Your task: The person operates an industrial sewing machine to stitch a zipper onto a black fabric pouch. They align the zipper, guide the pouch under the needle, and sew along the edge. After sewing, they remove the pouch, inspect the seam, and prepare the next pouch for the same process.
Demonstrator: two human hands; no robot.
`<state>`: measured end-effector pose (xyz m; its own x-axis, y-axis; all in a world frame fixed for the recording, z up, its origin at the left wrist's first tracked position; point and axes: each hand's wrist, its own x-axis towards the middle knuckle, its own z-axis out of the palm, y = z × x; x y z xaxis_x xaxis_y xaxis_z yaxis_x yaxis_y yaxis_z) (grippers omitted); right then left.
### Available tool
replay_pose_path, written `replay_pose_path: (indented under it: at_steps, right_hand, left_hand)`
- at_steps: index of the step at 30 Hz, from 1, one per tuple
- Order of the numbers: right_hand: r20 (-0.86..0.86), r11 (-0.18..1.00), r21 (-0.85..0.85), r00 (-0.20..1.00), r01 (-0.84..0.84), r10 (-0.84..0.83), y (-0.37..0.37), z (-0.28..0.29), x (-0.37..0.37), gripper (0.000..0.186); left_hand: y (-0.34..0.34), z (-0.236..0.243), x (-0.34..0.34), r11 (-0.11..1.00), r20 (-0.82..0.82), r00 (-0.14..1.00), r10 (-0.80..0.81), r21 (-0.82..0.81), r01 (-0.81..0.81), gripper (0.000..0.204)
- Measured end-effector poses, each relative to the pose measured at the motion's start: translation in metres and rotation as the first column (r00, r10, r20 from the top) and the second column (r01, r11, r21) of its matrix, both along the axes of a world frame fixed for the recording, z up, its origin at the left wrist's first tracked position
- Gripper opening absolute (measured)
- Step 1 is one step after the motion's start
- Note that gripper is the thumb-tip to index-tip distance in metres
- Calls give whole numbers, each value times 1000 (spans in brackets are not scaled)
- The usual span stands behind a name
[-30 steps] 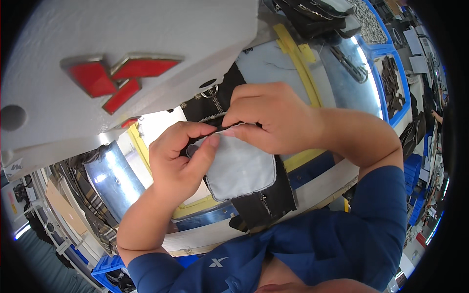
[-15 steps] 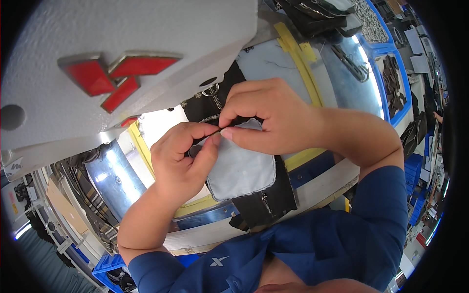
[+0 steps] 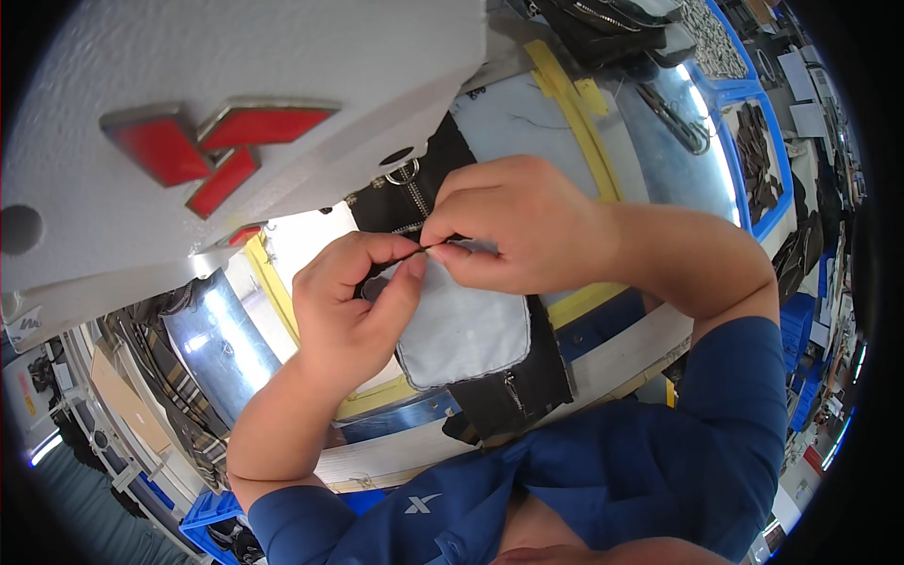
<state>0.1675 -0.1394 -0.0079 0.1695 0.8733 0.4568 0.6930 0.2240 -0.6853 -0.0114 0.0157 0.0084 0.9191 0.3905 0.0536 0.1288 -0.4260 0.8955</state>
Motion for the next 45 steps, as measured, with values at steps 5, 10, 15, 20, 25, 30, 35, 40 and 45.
replay_pose_path:
  at_steps: [5, 10, 15, 20, 25, 30, 35, 40, 45]
  right_hand:
    - [-284, 968, -243, 959, -66, -6, -1, 16, 8, 8]
    - [-354, 952, -294, 935, -83, -28, 1, 20, 8, 10]
    - [-262, 964, -263, 964, -26, -45, 3, 17, 4, 14]
    - [-126, 973, -230, 992, -4, -26, 6, 13, 4, 11]
    - [82, 965, -229, 991, 126, -110, 14, 10, 7, 12]
    - [151, 934, -272, 969, 233, -198, 29, 3, 19, 17]
    - [248, 936, -282, 958, 210, -140, 46, 3, 44, 20]
    - [241, 875, -430, 962, 224, -128, 50, 9, 47, 24]
    - [237, 823, -521, 965, 227, -116, 49, 26, 48, 28]
  left_hand:
    - [3, 3, -1, 1000, -17, 1000, -14, 10, 14, 10]
    - [4, -2, -1, 997, -21, 1000, 22, -75, -24, 11]
    - [4, -3, 0, 997, -6, 1000, 14, -75, -14, 11]
    - [2, -4, 0, 997, -29, 997, 73, -3, -73, 11]
    - [8, -3, 9, 964, -46, 975, 215, 169, -205, 14]
    - [27, 4, 26, 952, -260, 924, 280, 198, -233, 22]
    - [45, 2, 41, 914, -315, 905, 285, 373, -158, 31]
    - [61, -13, 41, 892, -205, 969, 137, 451, -31, 28]
    - [65, -19, 42, 889, -125, 991, 43, 458, 20, 23]
